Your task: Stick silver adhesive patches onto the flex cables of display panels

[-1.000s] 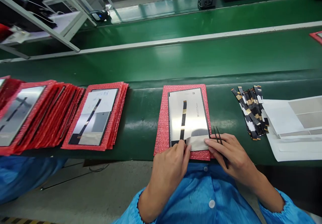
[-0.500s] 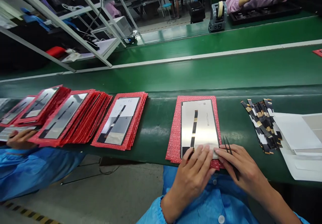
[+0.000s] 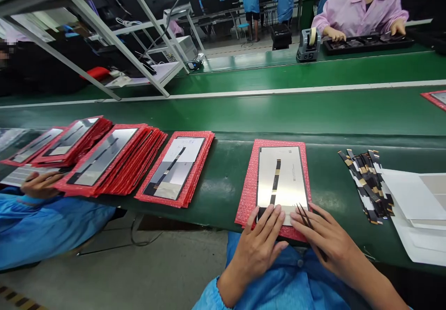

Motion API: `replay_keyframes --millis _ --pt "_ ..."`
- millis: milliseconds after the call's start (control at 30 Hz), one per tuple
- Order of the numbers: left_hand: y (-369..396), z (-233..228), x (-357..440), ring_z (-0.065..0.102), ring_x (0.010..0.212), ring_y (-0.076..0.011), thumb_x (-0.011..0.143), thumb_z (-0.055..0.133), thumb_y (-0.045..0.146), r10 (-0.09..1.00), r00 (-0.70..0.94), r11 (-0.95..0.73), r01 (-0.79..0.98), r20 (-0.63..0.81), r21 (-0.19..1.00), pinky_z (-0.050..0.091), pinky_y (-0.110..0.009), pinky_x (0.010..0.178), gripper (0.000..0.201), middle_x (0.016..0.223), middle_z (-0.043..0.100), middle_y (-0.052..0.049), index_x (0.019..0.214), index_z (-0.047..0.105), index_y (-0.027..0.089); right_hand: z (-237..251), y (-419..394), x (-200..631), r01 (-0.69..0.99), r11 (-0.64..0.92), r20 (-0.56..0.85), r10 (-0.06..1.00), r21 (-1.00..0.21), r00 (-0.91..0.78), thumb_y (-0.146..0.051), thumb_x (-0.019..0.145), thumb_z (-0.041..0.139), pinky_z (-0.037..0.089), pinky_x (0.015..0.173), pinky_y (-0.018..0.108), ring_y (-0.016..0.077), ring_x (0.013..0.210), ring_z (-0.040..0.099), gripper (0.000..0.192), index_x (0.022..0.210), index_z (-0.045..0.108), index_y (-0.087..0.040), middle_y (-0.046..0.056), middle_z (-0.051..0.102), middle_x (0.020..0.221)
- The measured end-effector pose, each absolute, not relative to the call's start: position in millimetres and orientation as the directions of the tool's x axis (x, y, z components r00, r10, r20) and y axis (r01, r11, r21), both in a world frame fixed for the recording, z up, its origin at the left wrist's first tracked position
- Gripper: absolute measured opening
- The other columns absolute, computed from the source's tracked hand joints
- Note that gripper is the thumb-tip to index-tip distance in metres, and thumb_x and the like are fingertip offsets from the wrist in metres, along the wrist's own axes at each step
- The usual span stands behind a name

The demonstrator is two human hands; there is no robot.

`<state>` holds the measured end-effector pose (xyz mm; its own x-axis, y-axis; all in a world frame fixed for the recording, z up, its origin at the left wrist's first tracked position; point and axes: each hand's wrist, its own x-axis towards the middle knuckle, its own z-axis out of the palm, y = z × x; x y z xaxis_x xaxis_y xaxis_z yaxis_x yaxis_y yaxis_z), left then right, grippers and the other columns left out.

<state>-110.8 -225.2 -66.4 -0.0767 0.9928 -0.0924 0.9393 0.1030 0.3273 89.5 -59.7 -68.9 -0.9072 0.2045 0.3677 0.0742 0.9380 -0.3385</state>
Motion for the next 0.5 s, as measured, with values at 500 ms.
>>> replay_keyframes --millis 500 --pt "-225 -52 -117 0.024 0.151 -0.0179 0.100 0.029 0.058 0.999 0.028 -0.033 0.966 0.023 0.256 0.036 -0.047 0.121 0.060 0.159 0.030 0.006 0.150 -0.003 0.050 -89 -50 94 -0.012 0.998 0.459 0.021 -0.068 -0.888 -0.012 0.070 0.049 0.065 0.094 0.039 0.0312 0.125 0.067 0.088 0.156 0.034 -0.029 -0.002 0.059 0.144"
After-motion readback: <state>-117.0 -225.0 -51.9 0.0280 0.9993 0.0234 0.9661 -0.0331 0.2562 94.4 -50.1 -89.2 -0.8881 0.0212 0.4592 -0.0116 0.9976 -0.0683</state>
